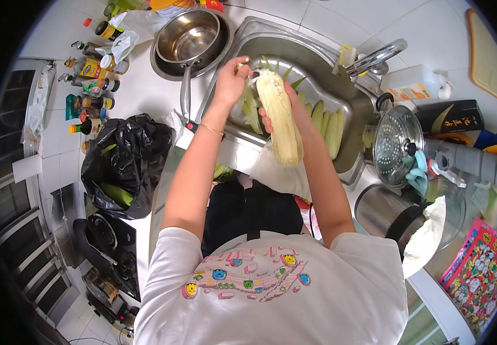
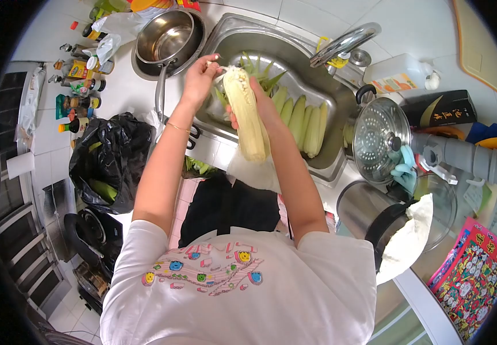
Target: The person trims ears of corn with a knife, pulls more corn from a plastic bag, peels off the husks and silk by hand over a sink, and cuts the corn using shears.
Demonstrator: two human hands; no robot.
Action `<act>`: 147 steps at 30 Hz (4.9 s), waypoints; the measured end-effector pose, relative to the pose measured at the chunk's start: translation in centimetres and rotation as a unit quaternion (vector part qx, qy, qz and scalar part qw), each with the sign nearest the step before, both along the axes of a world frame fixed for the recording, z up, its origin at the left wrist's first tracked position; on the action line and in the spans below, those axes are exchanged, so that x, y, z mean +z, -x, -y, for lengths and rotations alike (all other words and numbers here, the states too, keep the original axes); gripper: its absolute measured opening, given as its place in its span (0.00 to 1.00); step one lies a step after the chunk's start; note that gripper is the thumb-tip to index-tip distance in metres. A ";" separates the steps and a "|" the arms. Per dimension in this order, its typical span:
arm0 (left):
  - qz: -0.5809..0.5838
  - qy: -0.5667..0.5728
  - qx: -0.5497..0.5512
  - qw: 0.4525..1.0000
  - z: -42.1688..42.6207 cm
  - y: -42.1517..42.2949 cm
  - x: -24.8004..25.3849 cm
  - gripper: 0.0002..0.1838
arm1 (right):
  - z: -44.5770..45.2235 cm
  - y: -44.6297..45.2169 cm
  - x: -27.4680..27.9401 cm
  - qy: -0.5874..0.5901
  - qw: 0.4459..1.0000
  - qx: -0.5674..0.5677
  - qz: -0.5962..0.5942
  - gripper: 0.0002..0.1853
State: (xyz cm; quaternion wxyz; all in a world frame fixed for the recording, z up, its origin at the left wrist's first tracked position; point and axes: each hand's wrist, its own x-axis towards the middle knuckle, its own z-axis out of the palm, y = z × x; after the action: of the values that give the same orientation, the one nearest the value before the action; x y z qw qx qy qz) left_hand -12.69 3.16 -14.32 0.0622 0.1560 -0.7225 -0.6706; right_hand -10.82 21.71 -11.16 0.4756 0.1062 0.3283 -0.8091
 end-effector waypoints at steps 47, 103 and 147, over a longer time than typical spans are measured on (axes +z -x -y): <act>0.122 0.246 -0.002 0.962 -2.7 -1.9 4.0 0.23 | 0.9 0.6 -1.1 -0.185 0.978 -0.066 -0.067 0.24; 0.230 0.376 -0.087 0.893 -1.1 -5.5 -0.2 0.09 | -12.3 2.7 -10.2 -0.135 0.988 -0.077 0.020 0.31; 0.084 0.308 -0.008 0.948 2.3 -11.6 -4.2 0.10 | 3.1 2.3 -21.6 -0.492 0.780 0.191 -0.336 0.13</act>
State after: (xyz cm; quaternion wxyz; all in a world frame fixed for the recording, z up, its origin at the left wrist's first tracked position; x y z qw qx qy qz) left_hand -1.09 0.85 -18.49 0.0408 0.1791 -0.8979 -0.4000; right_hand -13.09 18.66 -32.72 0.3628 -0.0174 0.8346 -0.4143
